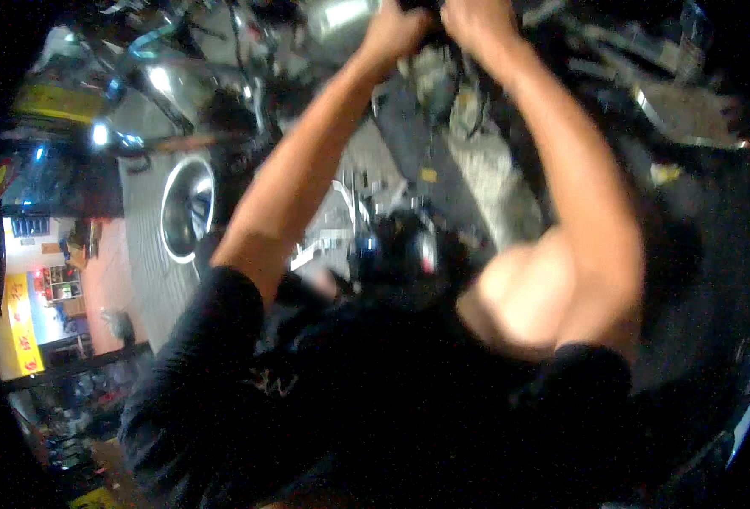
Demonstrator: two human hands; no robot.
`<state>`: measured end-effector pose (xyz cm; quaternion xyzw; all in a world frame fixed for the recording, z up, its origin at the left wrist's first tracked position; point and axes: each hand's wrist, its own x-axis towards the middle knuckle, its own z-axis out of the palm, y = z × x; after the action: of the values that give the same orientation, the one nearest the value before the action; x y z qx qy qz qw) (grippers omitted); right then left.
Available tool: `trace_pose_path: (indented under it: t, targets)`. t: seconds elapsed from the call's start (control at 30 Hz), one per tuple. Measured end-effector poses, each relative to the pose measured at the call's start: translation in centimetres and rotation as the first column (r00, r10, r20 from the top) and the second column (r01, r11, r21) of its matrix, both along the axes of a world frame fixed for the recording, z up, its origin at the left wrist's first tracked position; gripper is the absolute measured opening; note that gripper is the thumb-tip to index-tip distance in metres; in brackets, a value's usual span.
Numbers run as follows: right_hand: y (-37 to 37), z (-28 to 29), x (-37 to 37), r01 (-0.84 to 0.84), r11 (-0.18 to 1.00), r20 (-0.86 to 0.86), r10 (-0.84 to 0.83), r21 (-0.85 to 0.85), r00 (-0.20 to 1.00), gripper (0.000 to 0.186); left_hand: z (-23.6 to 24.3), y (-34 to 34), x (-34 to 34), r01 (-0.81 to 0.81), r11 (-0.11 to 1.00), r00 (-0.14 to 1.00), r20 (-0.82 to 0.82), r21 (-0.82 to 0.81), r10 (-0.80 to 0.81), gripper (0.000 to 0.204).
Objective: The person removes an engine cover from a motorcycle using an impact driver and a wrench, then wipes the internal components with a cloth and handles the gears.
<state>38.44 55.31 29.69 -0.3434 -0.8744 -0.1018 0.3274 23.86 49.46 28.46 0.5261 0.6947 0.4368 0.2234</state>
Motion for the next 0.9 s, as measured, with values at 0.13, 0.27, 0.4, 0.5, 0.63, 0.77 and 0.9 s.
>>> trace_pose_path:
  t: [0.13,0.27,0.4,0.5,0.63,0.77,0.9]
  targets:
    - [-0.7,1.2,0.8,-0.1,0.995,-0.104,0.098,-0.015,0.99,0.023,1.5,-2.1,1.2,0.01,0.991,0.98,-0.199,0.137,0.017,0.085]
    - [-5.1,1.4,4.1,-0.118,0.963,-0.194,0.072,-0.241,0.978,0.035,0.0,-7.8,0.8,0.419,0.897,0.9,-0.064,-0.138,-0.431,0.072]
    - [-7.4,-1.5,2.1,-0.509,0.828,-0.161,0.483,-0.235,0.861,0.016,-4.6,-20.8,-6.4,0.462,0.674,0.543,-0.417,-0.577,-0.729,0.059]
    - [-10.4,-7.2,-0.1,-0.517,0.585,0.073,0.703,-0.625,0.708,0.019,-7.0,-26.3,-12.6,0.468,0.523,0.524,-0.252,-0.713,-0.813,0.06]
    - [-14.0,-16.0,-3.0,-0.072,0.591,0.582,0.805,-0.803,0.115,0.027,-6.4,-28.5,-14.2,0.366,0.657,0.656,-0.318,-0.659,-0.685,0.05]
    - [-13.6,-29.9,-2.4,-0.073,0.691,0.601,0.671,-0.719,0.434,0.024,-2.9,-27.6,-11.8,0.378,0.753,0.7,-0.366,-0.539,-0.614,0.042]
    - [-20.6,-35.3,-4.6,0.191,0.567,0.569,0.627,-0.802,0.532,0.031,-3.6,-28.3,-14.0,0.387,0.758,0.713,-0.352,-0.524,-0.607,0.043]
